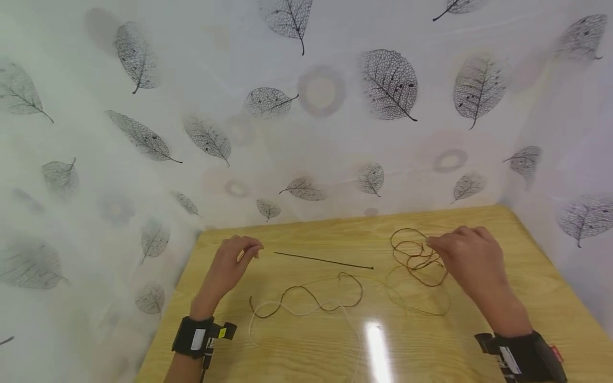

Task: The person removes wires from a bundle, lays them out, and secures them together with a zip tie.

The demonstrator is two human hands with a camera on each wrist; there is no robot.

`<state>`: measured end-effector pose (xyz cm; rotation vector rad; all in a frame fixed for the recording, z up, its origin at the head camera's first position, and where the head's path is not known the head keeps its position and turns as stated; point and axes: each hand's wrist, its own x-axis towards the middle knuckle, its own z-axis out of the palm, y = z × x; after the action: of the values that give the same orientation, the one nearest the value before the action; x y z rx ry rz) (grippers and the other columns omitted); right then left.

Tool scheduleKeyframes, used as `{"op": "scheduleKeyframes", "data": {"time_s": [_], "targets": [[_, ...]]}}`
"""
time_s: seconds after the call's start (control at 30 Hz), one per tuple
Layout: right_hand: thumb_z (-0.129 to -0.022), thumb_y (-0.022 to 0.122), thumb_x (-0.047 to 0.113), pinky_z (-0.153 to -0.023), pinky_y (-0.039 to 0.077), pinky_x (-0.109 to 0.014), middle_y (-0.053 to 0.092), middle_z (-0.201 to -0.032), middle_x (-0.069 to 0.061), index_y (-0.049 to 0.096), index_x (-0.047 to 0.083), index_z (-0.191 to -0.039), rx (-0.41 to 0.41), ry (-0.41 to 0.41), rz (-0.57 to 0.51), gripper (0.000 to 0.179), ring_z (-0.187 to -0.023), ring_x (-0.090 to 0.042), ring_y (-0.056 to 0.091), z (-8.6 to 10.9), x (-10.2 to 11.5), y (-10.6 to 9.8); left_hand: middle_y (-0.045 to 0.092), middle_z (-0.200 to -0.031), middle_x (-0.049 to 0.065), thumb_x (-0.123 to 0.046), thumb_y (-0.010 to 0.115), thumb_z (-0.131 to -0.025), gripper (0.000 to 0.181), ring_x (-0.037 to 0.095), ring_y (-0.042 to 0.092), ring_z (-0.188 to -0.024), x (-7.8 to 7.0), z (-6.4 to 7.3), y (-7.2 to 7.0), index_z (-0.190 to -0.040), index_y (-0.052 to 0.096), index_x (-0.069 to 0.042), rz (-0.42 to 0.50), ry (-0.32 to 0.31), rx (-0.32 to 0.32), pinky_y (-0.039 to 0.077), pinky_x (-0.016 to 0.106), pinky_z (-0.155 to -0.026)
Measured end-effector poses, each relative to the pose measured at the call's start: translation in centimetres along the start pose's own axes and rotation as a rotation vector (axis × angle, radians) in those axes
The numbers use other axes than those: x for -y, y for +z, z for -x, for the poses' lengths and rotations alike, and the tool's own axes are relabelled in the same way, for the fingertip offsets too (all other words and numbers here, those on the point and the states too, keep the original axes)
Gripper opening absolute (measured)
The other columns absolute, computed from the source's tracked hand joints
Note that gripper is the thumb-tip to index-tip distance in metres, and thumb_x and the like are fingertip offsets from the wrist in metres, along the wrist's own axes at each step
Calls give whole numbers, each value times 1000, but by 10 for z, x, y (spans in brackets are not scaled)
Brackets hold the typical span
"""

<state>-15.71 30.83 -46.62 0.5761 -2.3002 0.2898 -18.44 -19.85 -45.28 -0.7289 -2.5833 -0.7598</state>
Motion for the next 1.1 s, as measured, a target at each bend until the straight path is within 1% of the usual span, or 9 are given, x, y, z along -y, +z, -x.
{"op": "scheduleKeyframes", "data": {"time_s": [0.13, 0.27, 0.37, 0.4, 0.47, 0.57, 0.7, 0.8, 1.1], "targets": [[-103, 17, 68, -82, 50, -54, 74, -76, -5, 83, 13, -95, 121, -5, -16, 86, -70, -28, 64, 2, 6, 6, 65, -79, -7, -15, 67, -100, 10, 10, 55, -74, 19, 31, -3, -105, 75, -11, -26, -76, 33, 47, 45, -88], [-98, 51, 60, -82, 51, -55, 72, -73, -1, 84, 15, -96, 239, 15, -28, 56, -69, -26, 61, 11, 11, 9, 64, -76, -7, -13, 70, -98, 9, 6, 49, -67, 37, 62, -2, -103, 77, -12, -40, -145, 61, 47, 43, -83], [-97, 52, 63, -76, 52, -55, 66, -67, 3, 84, 16, -93, 273, 18, -44, 57, -61, -23, 56, 17, 15, 12, 65, -75, -7, -13, 71, -97, 9, 3, 48, -67, 48, 79, 0, -103, 78, -13, -26, -185, 91, 46, 35, -75], [-98, 39, 68, -73, 52, -54, 65, -66, 4, 84, 17, -92, 280, 21, -51, 69, -59, -21, 55, 18, 17, 14, 66, -76, -7, -13, 71, -97, 9, 3, 49, -68, 52, 84, 0, -103, 78, -13, -16, -199, 98, 46, 33, -72], [-97, 16, 73, -68, 53, -52, 65, -65, 4, 84, 18, -92, 287, 21, -57, 88, -55, -19, 53, 18, 21, 17, 67, -76, -7, -14, 71, -98, 9, 4, 52, -70, 58, 91, 0, -103, 78, -12, 1, -229, 105, 46, 31, -68], [-98, 22, 73, -61, 52, -48, 65, -63, 6, 84, 18, -92, 292, 31, -61, 83, -51, -14, 51, 18, 27, 19, 70, -82, -6, -15, 71, -98, 10, 6, 58, -74, 67, 103, -3, -104, 78, -13, -5, -296, 112, 49, 32, -71], [-94, 70, 50, -46, 43, -35, 63, -59, 12, 84, 17, -95, 413, 106, -95, 35, -46, -5, 43, 21, 35, 16, 74, -90, -7, -16, 72, -97, 9, 7, 60, -78, 77, 119, -8, -103, 79, -15, -39, -361, 126, 51, 33, -74], [-83, 85, 28, -42, 35, -28, 63, -60, 15, 84, 20, -94, 534, 161, -131, 14, -45, 0, 40, 28, 43, 19, 76, -94, -7, -13, 75, -94, 9, 10, 64, -81, 82, 127, -8, -102, 79, -16, -53, -390, 147, 53, 34, -75], [-87, 82, 23, -51, 46, -27, 67, -74, 15, 79, 22, -94, 777, 196, -221, 7, -63, -1, 57, 46, 62, 35, 71, -94, -10, -17, 75, -94, 8, 10, 63, -87, 81, 133, 0, -100, 78, -22, -16, -549, 247, 54, 38, -80]]}}
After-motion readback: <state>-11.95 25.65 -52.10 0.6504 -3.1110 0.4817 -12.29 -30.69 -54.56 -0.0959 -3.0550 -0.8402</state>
